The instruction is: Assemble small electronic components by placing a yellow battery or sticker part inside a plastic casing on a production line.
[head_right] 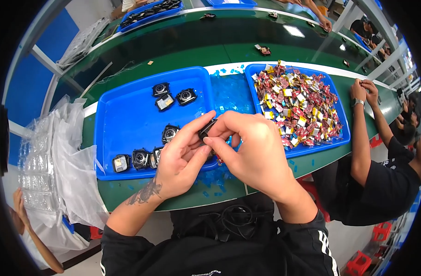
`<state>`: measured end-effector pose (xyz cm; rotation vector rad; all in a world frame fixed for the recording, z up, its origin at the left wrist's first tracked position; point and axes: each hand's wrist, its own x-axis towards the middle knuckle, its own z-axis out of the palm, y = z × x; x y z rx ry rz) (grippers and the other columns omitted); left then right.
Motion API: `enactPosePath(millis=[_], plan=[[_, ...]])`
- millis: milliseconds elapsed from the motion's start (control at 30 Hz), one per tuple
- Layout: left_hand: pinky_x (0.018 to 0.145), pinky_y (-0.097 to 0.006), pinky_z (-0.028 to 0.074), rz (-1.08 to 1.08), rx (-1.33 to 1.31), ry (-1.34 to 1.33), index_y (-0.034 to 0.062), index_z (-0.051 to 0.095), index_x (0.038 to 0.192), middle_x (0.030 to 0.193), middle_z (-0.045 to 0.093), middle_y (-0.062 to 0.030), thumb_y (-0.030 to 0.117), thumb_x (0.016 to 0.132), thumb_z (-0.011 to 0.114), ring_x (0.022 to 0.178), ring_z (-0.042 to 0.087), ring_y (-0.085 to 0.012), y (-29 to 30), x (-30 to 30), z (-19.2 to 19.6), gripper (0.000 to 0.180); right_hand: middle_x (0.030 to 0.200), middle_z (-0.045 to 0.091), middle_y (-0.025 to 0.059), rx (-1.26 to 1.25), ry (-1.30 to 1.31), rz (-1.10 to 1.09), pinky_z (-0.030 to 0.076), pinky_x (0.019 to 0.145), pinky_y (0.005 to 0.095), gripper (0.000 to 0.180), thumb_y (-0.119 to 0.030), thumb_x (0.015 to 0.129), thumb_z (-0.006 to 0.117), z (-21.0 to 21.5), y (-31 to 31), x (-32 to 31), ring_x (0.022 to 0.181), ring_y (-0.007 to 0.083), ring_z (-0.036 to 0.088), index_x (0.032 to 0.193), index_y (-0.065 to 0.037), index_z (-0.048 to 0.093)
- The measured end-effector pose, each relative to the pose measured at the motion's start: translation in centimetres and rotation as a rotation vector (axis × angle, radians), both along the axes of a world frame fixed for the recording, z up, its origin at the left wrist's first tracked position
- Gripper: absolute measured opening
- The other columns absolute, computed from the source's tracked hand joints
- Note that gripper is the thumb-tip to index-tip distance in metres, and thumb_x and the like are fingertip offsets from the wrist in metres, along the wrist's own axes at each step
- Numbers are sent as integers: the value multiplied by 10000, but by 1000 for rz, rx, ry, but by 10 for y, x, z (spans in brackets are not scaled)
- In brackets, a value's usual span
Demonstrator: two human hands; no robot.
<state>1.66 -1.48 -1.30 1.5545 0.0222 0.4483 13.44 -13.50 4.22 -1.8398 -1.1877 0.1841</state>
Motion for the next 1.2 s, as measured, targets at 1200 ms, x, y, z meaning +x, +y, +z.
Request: enactPosePath(millis=[1200], plan=[[684,-291,566,243,539,-146,24,700,1074,1109,657,-149,-31,809,686,843,698,-233,8,0,18,272,911,649,74,243,675,107,566,753,238,113,30,852,673,-20,-35,-2,865,113,641,955,51,634]])
